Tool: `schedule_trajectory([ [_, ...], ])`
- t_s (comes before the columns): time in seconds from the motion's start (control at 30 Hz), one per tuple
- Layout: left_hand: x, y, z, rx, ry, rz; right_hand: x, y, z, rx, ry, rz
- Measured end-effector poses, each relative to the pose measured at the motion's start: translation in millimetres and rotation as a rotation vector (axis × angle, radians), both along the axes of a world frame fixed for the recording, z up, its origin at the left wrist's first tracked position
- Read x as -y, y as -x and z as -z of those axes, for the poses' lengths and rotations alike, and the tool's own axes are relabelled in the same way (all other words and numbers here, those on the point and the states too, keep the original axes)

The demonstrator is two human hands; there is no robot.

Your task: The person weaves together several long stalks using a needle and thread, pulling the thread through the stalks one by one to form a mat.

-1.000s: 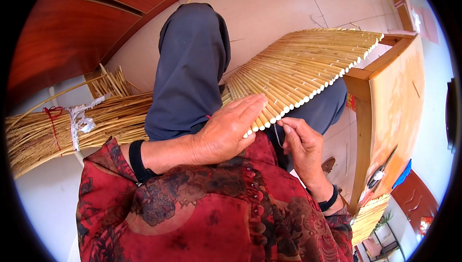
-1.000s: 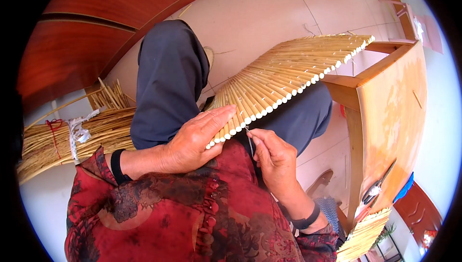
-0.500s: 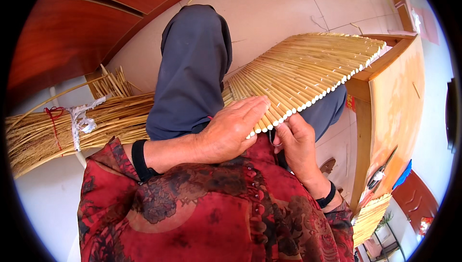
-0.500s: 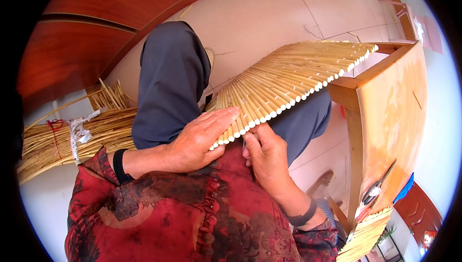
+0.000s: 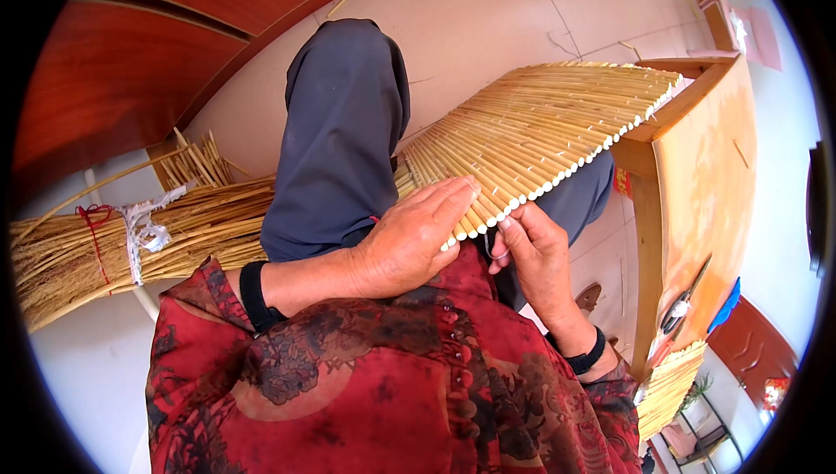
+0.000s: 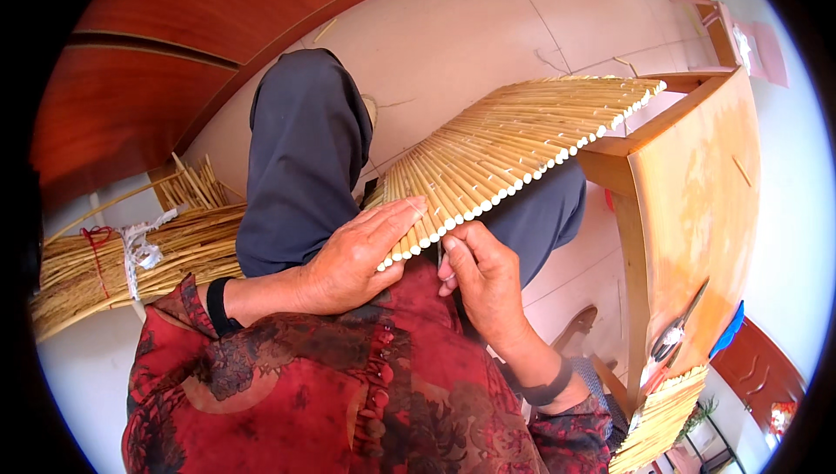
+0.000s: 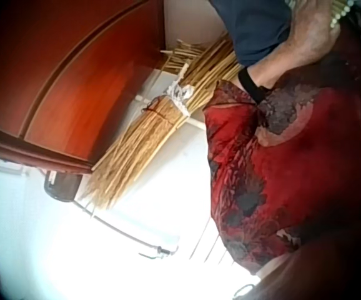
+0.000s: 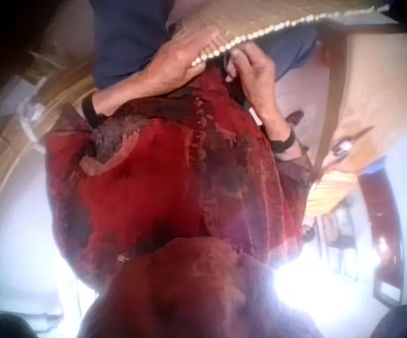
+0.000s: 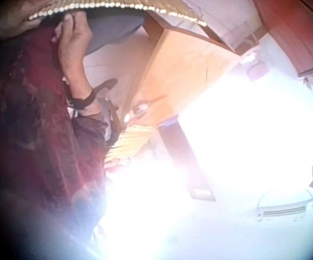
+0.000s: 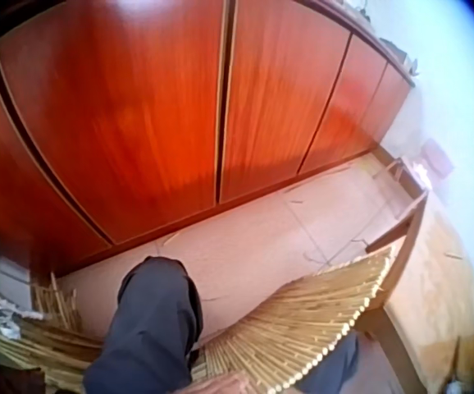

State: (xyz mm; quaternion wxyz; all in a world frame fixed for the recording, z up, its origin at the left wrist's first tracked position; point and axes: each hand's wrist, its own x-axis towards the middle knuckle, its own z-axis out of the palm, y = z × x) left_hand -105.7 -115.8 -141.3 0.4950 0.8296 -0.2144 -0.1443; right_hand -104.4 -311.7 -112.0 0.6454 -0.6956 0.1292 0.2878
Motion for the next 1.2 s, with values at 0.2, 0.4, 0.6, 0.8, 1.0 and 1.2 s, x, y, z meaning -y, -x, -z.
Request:
schedule_trajectory([
  [0.2, -1.1, -1.8, -0.9, 0.007, -0.019, 0.003, -2.7, -1.1, 3.1, 0.01, -0.08, 0.027],
  [0.4, -1.4, -2.6, 0.1, 0.031, -0.01, 0.007, -5.2, -5.1, 2.7, -0.075, -0.161, 0.09],
  [0.6, -1.0, -3.1, 0.6, 0.036, -0.012, 0.005, -7.6, -11.0, -2.0, -0.219, -0.255, 0.196],
  [0.8, -0.7, -3.8, 1.7, 0.064, 0.007, -0.015, -12.1, -15.1, -6.5, -0.274, -0.328, 0.267],
  [1.0, -1.8, -6.2, 2.0, 0.089, -0.005, -0.035, -21.7, -24.4, -11.0, -0.264, -0.287, 0.24],
  [1.2, -1.2, -7.3, 11.4, 0.12, 0.047, -0.117, -31.2, -30.4, -4.1, -0.278, -0.509, 0.348],
])
